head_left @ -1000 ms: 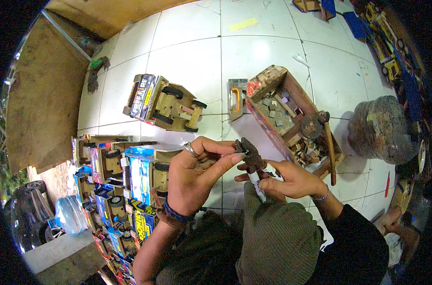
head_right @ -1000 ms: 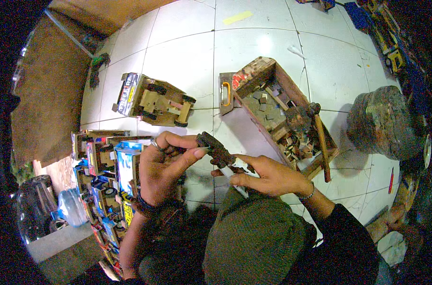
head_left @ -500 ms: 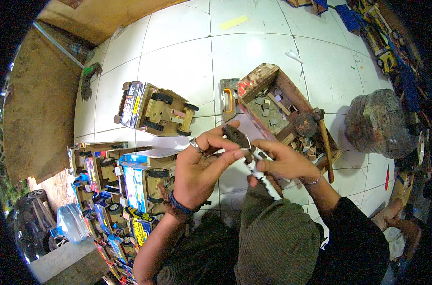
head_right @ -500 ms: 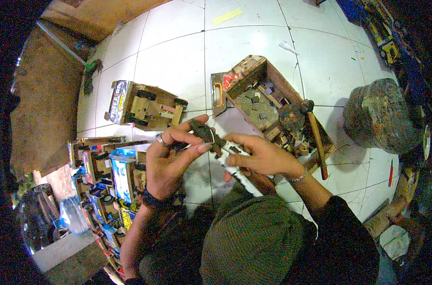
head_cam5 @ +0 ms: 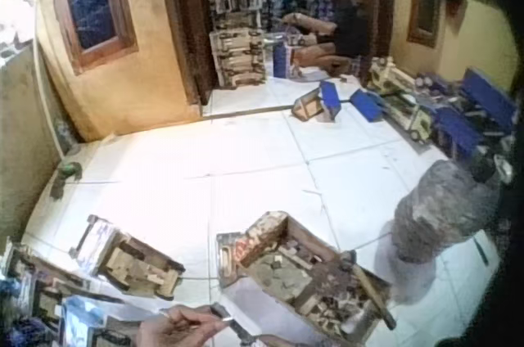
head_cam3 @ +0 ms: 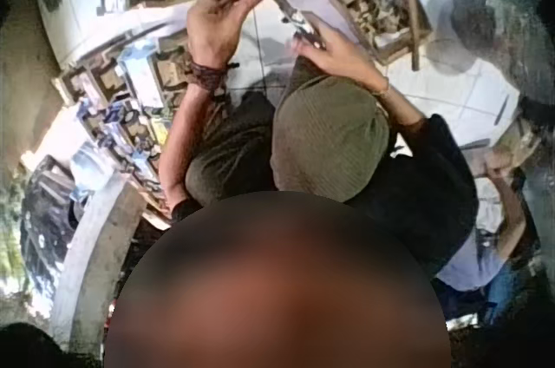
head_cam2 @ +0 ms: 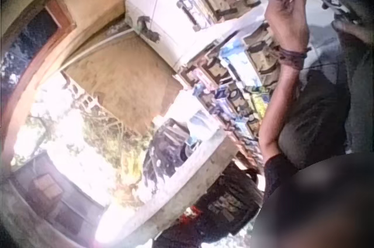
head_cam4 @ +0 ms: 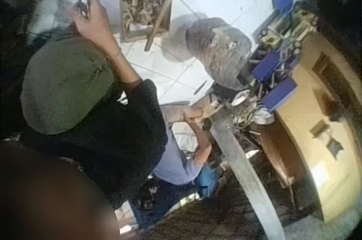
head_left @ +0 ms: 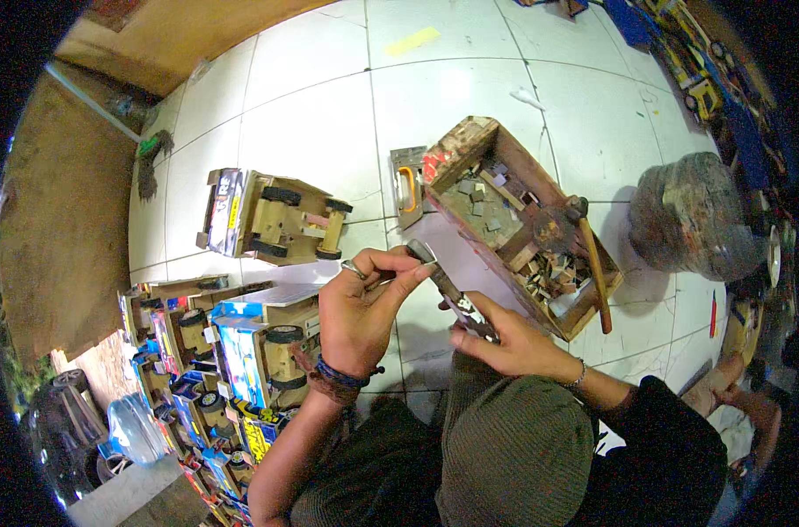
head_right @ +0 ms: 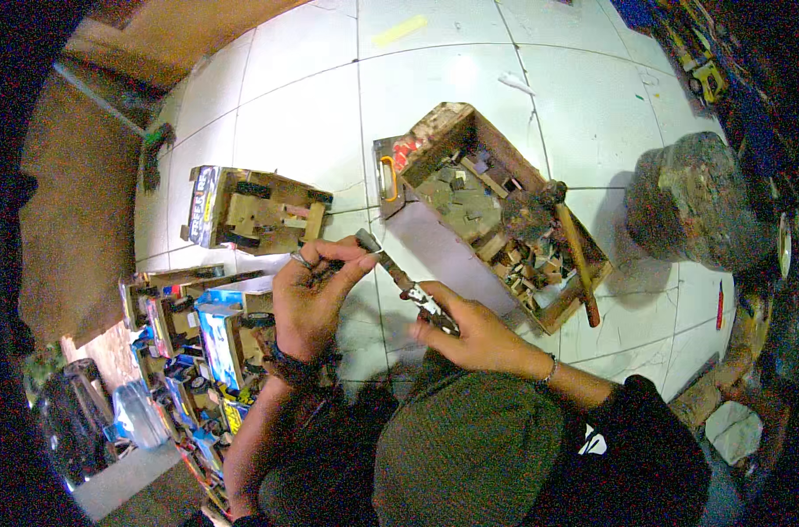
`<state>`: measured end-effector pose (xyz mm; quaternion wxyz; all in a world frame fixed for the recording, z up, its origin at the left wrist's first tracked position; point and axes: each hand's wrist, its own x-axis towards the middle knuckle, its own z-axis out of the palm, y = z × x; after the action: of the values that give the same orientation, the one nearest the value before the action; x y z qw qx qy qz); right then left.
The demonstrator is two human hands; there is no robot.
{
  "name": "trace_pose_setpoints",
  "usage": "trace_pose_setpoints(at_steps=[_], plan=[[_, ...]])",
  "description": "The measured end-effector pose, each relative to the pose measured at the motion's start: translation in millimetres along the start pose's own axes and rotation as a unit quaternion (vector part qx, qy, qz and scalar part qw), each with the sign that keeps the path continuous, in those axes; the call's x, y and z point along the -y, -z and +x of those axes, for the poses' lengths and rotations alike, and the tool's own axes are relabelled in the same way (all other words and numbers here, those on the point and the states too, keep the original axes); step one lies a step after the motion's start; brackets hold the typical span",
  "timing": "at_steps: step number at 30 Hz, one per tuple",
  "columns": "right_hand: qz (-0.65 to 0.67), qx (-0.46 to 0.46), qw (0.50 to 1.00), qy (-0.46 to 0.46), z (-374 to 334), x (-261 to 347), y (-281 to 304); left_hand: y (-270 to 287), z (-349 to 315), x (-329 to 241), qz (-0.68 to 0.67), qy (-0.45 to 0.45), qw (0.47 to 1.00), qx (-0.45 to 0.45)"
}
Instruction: The person assembles small wooden toy trucks by hammering nails into the wooden bodies and then using pliers to bend and secure the nails. The person works on multiple trucks, placing them on a tiled floor and using a wooden box to hold small parts.
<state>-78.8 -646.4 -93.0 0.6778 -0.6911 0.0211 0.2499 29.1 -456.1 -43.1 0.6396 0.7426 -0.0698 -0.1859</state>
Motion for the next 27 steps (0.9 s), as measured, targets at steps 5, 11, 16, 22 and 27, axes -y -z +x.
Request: trace_pose_setpoints(at_steps=[5,11,16,22,27], plan=[[-0.015,-0.092,0.995,0.018,8,4,22,-3,9,-8,0.038,-0.025,0.999,0.024],[-0.045,-0.044,0.998,0.009,0,16,48,-8,17,-16,0.026,-0.017,0.998,0.053],[-0.071,0.009,0.997,-0.004,-5,15,52,-8,20,-17,0.023,-0.014,0.998,0.061],[-0.043,0.028,0.999,-0.010,-7,11,55,-8,22,-11,0.017,-0.023,0.996,0.080],[-0.045,0.027,0.999,-0.006,-8,9,55,-5,20,-14,0.022,0.002,0.996,0.091]])
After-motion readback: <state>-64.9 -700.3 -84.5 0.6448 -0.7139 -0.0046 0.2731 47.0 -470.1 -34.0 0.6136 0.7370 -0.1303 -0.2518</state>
